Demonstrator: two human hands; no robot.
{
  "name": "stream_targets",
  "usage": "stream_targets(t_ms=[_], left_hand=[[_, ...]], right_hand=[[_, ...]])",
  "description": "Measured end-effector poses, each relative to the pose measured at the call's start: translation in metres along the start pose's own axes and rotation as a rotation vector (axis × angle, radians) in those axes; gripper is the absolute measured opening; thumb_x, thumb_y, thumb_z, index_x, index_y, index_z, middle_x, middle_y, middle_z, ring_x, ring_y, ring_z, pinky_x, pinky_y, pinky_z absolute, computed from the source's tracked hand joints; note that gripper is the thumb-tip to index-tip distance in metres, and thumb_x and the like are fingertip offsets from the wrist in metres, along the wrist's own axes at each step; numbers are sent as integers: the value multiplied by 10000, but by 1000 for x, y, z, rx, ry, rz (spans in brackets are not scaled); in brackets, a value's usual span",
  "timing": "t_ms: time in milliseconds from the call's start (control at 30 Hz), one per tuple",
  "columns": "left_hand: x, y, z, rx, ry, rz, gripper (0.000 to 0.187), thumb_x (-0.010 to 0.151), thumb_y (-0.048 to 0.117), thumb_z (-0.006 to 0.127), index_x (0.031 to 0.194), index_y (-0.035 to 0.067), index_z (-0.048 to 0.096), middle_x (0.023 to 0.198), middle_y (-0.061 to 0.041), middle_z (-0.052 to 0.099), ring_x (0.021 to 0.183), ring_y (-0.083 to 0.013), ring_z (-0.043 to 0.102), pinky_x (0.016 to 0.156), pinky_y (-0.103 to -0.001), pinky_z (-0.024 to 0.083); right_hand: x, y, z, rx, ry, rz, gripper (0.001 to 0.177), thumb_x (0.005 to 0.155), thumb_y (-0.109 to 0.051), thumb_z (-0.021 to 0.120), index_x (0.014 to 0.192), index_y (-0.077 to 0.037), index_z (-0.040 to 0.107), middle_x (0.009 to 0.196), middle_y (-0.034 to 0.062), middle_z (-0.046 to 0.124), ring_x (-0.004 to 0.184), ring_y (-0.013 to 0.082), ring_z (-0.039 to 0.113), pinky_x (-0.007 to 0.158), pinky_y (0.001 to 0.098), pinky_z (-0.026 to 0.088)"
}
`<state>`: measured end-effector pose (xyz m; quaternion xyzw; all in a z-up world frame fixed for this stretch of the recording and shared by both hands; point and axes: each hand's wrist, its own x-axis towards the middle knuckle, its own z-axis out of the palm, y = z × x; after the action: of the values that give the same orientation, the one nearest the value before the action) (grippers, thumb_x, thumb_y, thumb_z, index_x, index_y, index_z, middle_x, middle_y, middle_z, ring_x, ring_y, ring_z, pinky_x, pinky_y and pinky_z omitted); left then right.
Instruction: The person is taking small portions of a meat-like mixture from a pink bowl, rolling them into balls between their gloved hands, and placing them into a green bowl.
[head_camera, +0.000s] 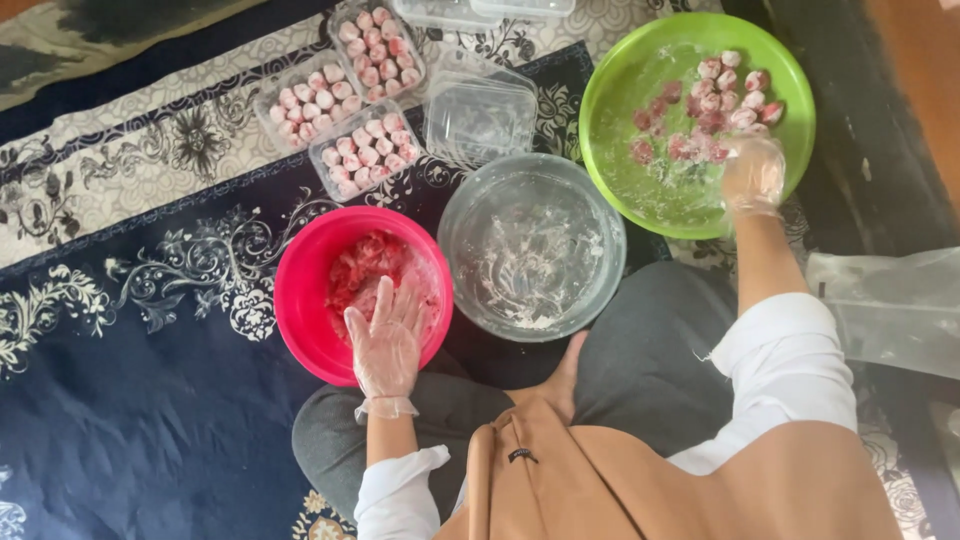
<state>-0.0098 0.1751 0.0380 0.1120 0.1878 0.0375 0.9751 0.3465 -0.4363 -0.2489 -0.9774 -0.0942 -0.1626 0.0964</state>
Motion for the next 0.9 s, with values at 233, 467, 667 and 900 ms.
stream_targets(t_ms=[233, 467, 667, 900], left_hand=[[5, -4, 9, 26, -7, -12, 702, 971, 563, 544, 1497, 105, 471, 1595, -237, 348, 1482, -383, 327, 1204, -504, 253], [5, -6, 13, 105, 25, 1, 688, 973, 559, 543, 1481, 100, 481, 1611, -223, 328, 1509, -367, 284, 1218, -492, 220], [3, -4, 15, 103, 33, 8, 692, 961, 554, 566, 1474, 98, 483, 1614, -227, 320, 1508, -373, 283, 1212, -506, 229], [6, -2, 2, 116, 21, 10, 690, 981, 589, 484, 1486, 119, 473, 1624, -204, 311, 1516, -363, 263, 1223, -515, 196]], right_hand=[[12, -79, -76, -307, -183, 180, 320, 941, -207, 787, 1174, 7, 734, 1109, 179, 658, 1040, 314, 659, 868, 405, 593], [26, -127, -172, 162, -9, 183, 257, 985, 107, 653, 982, -74, 835, 943, 59, 798, 748, 149, 749, 495, 218, 604], [18, -113, -173, 40, -166, 330, 243, 947, 60, 692, 956, -132, 841, 951, 34, 798, 781, 179, 722, 574, 280, 609], [12, -99, -138, -428, -360, 189, 342, 1040, -120, 599, 1206, -343, 797, 1038, -54, 787, 673, 151, 709, 426, 291, 589]])
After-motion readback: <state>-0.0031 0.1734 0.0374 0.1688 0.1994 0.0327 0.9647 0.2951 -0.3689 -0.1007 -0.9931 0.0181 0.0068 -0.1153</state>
